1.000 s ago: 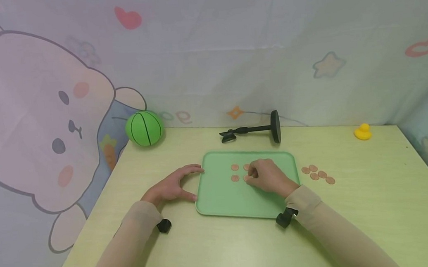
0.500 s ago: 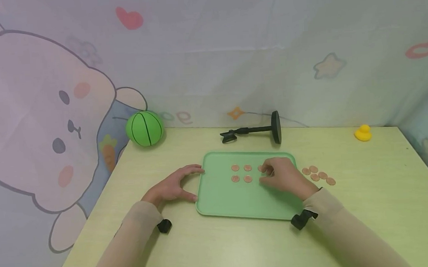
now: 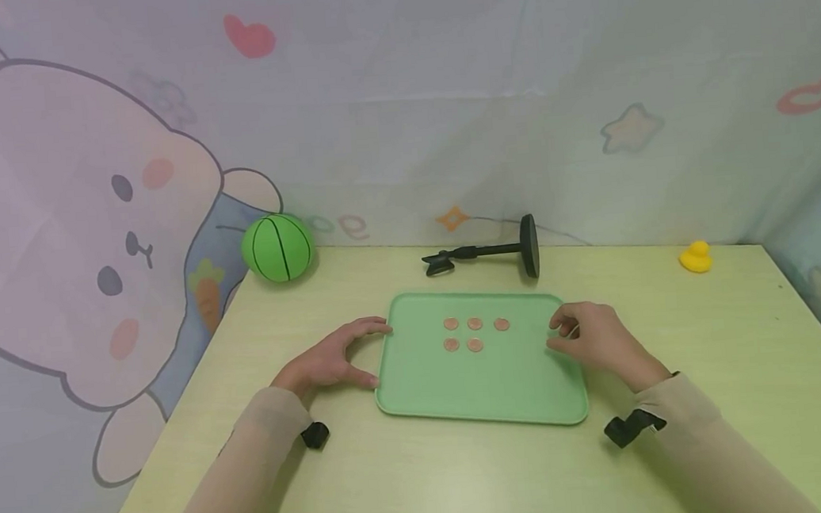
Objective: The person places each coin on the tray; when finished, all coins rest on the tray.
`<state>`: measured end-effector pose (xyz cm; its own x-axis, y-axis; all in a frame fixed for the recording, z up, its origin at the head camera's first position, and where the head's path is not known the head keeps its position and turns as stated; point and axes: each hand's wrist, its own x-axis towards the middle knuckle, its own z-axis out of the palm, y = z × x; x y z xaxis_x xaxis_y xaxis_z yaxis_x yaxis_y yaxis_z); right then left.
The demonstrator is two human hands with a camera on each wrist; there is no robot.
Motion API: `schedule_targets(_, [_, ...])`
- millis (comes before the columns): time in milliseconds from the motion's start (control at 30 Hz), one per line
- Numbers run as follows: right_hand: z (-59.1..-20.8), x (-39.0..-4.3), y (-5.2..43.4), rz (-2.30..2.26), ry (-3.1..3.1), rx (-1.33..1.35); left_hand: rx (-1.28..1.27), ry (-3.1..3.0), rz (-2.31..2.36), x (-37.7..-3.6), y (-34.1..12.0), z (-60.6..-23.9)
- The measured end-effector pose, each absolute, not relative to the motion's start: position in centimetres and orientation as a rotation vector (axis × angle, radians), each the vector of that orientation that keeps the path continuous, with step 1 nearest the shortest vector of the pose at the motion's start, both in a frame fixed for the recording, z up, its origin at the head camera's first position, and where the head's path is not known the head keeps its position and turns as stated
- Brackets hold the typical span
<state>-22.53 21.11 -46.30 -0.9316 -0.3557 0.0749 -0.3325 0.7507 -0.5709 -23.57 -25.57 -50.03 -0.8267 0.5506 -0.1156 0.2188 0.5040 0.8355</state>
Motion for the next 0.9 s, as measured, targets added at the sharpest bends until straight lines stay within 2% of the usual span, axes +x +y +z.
schedule_targets(900, [-47.1,-20.6,30.2,-0.802,2.913,-0.458,0.639,2.414,1.204,-23.5,-25.7,-50.1])
